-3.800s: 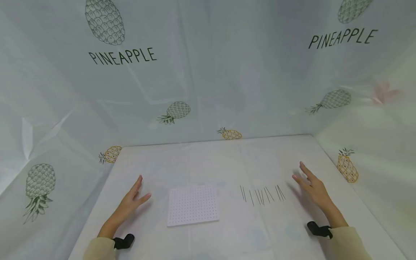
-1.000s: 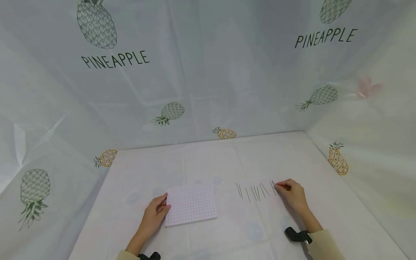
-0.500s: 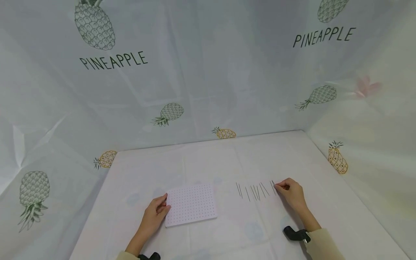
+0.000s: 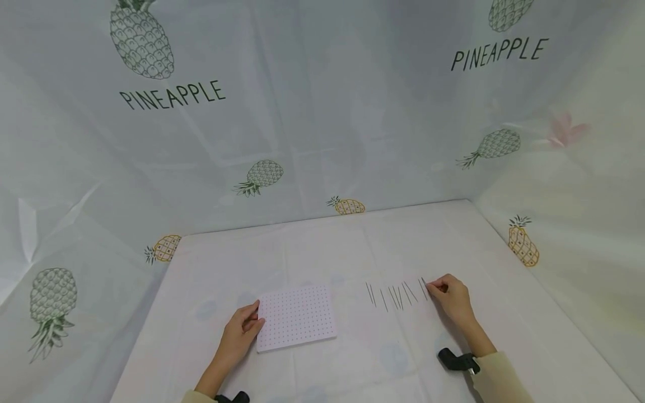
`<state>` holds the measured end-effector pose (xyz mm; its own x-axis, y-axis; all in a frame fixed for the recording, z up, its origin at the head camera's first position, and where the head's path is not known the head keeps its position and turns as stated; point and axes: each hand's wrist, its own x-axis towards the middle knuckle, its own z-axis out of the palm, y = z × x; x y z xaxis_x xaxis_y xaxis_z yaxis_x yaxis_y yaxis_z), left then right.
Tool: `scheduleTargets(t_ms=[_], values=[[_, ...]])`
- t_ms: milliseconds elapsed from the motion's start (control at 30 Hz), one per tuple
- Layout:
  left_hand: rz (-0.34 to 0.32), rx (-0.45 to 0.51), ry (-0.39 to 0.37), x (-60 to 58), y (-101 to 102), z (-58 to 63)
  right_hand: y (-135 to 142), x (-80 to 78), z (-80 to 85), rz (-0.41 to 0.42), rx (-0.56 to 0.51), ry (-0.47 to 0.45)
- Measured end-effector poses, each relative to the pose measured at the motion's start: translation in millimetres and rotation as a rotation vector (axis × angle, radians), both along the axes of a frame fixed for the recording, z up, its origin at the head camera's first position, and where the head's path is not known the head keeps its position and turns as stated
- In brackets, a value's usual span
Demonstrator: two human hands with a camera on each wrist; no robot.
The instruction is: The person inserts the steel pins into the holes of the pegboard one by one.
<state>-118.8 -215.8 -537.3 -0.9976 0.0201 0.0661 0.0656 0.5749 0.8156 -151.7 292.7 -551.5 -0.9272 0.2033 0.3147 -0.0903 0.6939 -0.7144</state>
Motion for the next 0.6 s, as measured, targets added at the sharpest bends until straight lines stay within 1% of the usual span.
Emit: scheduleTargets(t_ms=[167,600], values=[[0.004,-0.007,-0.002,-0.7,-0.3,-0.5,-1.2,0.0,2.7,0.0,0.007,-0.014],[0.006,0.007,0.003,-1.7,-2.2,-3.1,-7.4,-3.1,5.8,-0.051,0.023,-0.126]])
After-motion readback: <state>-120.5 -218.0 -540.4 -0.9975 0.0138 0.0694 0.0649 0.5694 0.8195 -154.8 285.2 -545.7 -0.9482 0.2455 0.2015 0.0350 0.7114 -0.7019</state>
